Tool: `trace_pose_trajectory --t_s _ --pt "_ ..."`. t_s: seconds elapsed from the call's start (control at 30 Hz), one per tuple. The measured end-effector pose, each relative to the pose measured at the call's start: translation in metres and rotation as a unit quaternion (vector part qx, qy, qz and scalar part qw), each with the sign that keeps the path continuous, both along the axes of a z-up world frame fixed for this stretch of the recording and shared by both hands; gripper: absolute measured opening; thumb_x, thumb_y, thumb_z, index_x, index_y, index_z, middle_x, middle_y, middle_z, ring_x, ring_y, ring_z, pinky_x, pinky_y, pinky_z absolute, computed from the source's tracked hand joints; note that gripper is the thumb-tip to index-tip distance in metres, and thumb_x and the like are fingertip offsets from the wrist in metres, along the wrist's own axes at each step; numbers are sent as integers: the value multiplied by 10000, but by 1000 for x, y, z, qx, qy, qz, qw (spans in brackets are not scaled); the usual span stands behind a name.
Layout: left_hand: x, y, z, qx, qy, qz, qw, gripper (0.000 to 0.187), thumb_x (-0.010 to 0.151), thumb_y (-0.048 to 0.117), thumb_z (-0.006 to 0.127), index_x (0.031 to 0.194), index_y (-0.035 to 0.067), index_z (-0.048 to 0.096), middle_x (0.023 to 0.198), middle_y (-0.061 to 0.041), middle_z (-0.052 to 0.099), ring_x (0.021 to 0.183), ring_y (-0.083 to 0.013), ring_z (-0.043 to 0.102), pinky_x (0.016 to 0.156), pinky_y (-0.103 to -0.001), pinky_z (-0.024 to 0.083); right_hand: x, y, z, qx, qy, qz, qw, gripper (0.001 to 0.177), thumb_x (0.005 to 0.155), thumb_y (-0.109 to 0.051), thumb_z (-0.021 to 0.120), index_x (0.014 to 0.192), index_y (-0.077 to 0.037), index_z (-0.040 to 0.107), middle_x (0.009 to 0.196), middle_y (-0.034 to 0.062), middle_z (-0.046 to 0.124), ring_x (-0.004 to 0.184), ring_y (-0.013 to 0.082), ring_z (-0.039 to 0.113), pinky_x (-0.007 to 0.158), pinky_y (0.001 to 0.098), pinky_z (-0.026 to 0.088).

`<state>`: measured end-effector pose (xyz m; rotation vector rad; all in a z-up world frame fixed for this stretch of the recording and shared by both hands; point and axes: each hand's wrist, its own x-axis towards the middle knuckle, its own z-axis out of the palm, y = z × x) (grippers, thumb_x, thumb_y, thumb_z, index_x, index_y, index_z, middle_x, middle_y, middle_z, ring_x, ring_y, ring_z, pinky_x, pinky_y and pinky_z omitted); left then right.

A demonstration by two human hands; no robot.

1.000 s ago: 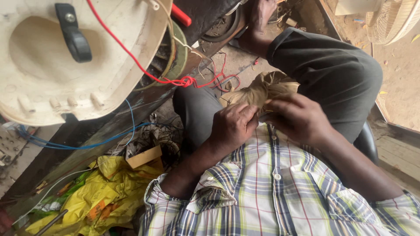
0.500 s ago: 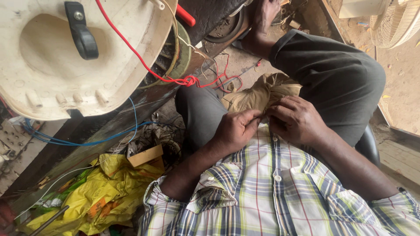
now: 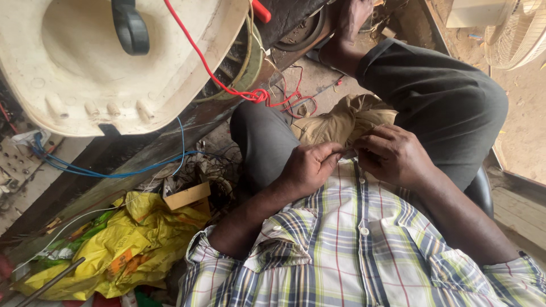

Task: The person uses scissors to cut a small piece of wire, then strips the insulation from the ends. They proceed to connect the prepared wire to a terminal on a white plastic housing, likely part of a fan assembly, by hand.

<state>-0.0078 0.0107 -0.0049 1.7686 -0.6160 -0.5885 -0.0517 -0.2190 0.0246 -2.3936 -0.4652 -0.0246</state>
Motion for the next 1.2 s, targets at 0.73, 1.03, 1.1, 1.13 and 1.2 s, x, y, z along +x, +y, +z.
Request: trace_pose_trajectory --t_s 0.73,1.03,1.1,1.13,1.2 --pt "4 40 -19 -232 358 137 894 101 1050 109 644 1100 30 680 698 86 519 558 7 382 506 -187 300 -2 -55 12 -62 -16 -193 979 400 984 -6 687 1382 3 644 1181 140 715 1016 290 722 858 368 582" --pt "5 31 -6 -290 502 92 809 109 1041 86 608 1071 3 671 634 63 515 477 -5 389 430 -191 293 9 3 26 -72 -222 78 969 395 788 -121 751 1183 -121 752 1233 120 693 974 249 694 809 374 529" --pt "6 30 -5 -270 502 91 816 113 1029 83 605 1069 -2 667 691 47 570 475 -8 394 432 -193 295 16 7 33 -86 -264 98 956 395 786 -140 720 1177 -137 769 1237 106 689 992 243 683 832 375 533" --pt "6 29 -4 -249 502 94 823 116 1009 80 602 1064 -2 663 744 31 614 477 -11 398 434 -193 297 20 9 35 -92 -282 101 950 373 806 -154 715 1175 -139 773 1236 97 689 994 234 674 843 378 537" --pt "5 28 -4 -230 503 93 828 128 988 76 603 1071 -3 659 814 5 667 487 -17 408 443 -194 304 27 10 37 -94 -295 113 944 353 817 -169 711 1162 -137 777 1227 85 689 999 231 667 858 387 542"
